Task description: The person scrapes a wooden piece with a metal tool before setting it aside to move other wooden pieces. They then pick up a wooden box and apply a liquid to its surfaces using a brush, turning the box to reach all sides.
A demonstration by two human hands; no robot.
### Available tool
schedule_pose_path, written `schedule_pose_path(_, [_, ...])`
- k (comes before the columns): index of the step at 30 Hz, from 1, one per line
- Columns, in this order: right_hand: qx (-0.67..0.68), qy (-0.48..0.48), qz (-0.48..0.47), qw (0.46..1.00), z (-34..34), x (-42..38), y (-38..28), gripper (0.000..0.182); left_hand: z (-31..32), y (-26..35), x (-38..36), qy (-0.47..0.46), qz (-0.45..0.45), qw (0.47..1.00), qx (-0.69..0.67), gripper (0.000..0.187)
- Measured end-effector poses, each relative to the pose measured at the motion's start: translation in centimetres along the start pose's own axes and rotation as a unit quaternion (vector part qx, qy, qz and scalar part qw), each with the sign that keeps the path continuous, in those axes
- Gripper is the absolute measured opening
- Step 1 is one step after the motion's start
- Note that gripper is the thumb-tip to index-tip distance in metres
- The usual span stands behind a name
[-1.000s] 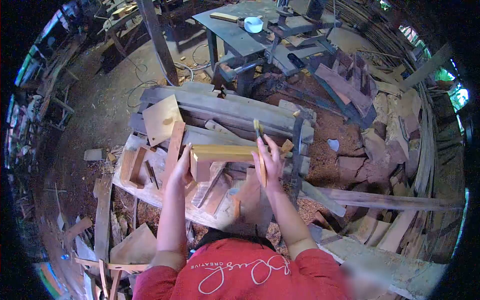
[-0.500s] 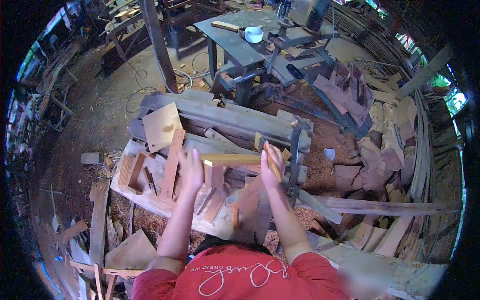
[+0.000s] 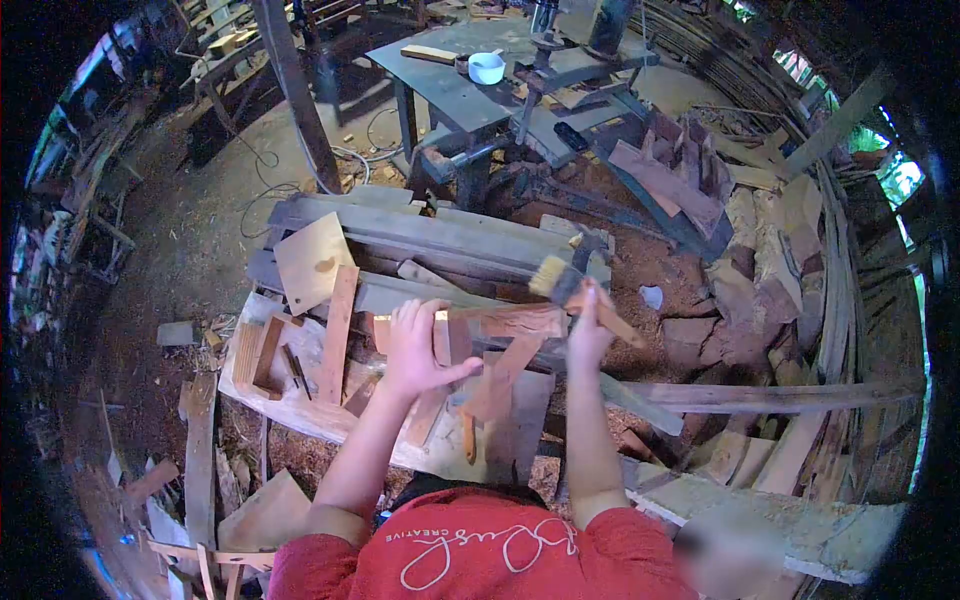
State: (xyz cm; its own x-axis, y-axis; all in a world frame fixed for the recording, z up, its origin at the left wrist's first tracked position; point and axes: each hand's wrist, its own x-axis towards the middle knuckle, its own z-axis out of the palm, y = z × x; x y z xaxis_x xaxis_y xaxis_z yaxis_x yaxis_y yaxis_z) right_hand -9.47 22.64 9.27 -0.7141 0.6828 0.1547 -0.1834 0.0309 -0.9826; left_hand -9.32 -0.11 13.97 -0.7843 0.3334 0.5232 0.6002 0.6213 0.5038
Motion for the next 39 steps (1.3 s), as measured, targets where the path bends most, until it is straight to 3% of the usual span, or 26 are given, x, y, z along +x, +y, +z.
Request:
schedule_pose_path(2, [-0.036, 0.023, -0.016, 0.999, -2.7, 1.3, 1.1, 0.023, 0.2, -0.6, 0.0, 0.008, -0.012, 1.0, 0.003, 0.07])
schedule_pose_path(7, [-0.295, -0.121, -0.079, 0.945, -3.4, 0.7, -0.3, 0.018, 0.1, -1.4, 0.3, 0.017, -0.003, 1.0, -0.013, 0.065])
schedule_pose_path(11, [-0.308, -0.13, -0.182, 0.925, -1.3, -1.0, -0.8, 0.015, 0.3, -1.1, 1.0, -0.001, 0.01, 1.0, -0.027, 0.062])
schedule_pose_path(13, [-0.253, -0.176, -0.166, 0.937, -0.9, -1.6, -1.6, 0.013, 0.4, -0.9, 1.3, 0.002, 0.016, 1.0, -0.027, 0.062])
schedule_pose_path(15, [-0.06, -0.208, 0.078, 0.973, 0.8, -3.2, -5.9, 0.015, 0.3, -0.5, 1.6, 0.004, 0.023, 0.999, -0.027, 0.061])
schedule_pose_path(16, [0.01, -0.2, 0.059, 0.978, 1.3, -3.8, -5.8, 0.018, 0.2, 0.0, 1.9, -0.013, 0.026, 0.999, -0.016, 0.061])
schedule_pose_path(20, [0.065, -0.222, 0.057, 0.971, 1.3, -3.7, -6.4, 0.019, 0.7, 0.4, 2.2, -0.011, 0.049, 0.999, -0.005, 0.062])
schedule_pose_path(22, [0.101, -0.203, 0.173, 0.958, 0.3, -3.0, -3.8, 0.018, 0.6, 0.4, 2.3, -0.009, 0.054, 0.998, -0.008, 0.062])
schedule_pose_path(23, [0.101, -0.202, 0.173, 0.959, -0.3, -2.7, -2.6, 0.018, 0.6, 0.4, 2.3, -0.004, 0.056, 0.998, -0.009, 0.062])
schedule_pose_path(25, [0.032, -0.105, 0.172, 0.979, -2.3, -1.9, 0.0, 0.019, 0.5, 0.0, 2.1, -0.003, 0.051, 0.999, -0.012, 0.062])
schedule_pose_path(27, [-0.156, -0.048, 0.135, 0.977, -5.5, -0.3, 4.0, 0.02, 0.4, -0.3, 2.0, -0.002, 0.046, 0.999, -0.014, 0.062])
schedule_pose_path(31, [-0.147, -0.016, 0.132, 0.98, -6.7, 0.7, 2.0, 0.018, 0.6, 0.3, 1.8, -0.026, 0.053, 0.998, -0.014, 0.063])
schedule_pose_path(35, [-0.199, -0.015, 0.068, 0.978, -7.1, 2.1, 2.2, 0.016, 0.6, 0.6, 1.9, -0.037, 0.046, 0.998, -0.016, 0.064])
schedule_pose_path(37, [-0.238, -0.006, -0.147, 0.96, -6.6, 2.5, 2.1, 0.016, 0.5, 0.3, 1.9, -0.031, 0.052, 0.998, -0.018, 0.064])
schedule_pose_path(38, [-0.238, -0.006, -0.147, 0.96, -6.5, 2.2, 1.6, 0.016, 0.5, 0.1, 1.9, -0.023, 0.058, 0.998, -0.02, 0.064])
schedule_pose_path(39, [-0.241, -0.067, -0.08, 0.965, -6.4, 1.6, 1.0, 0.016, 0.4, 0.0, 1.8, -0.022, 0.058, 0.998, -0.019, 0.064])
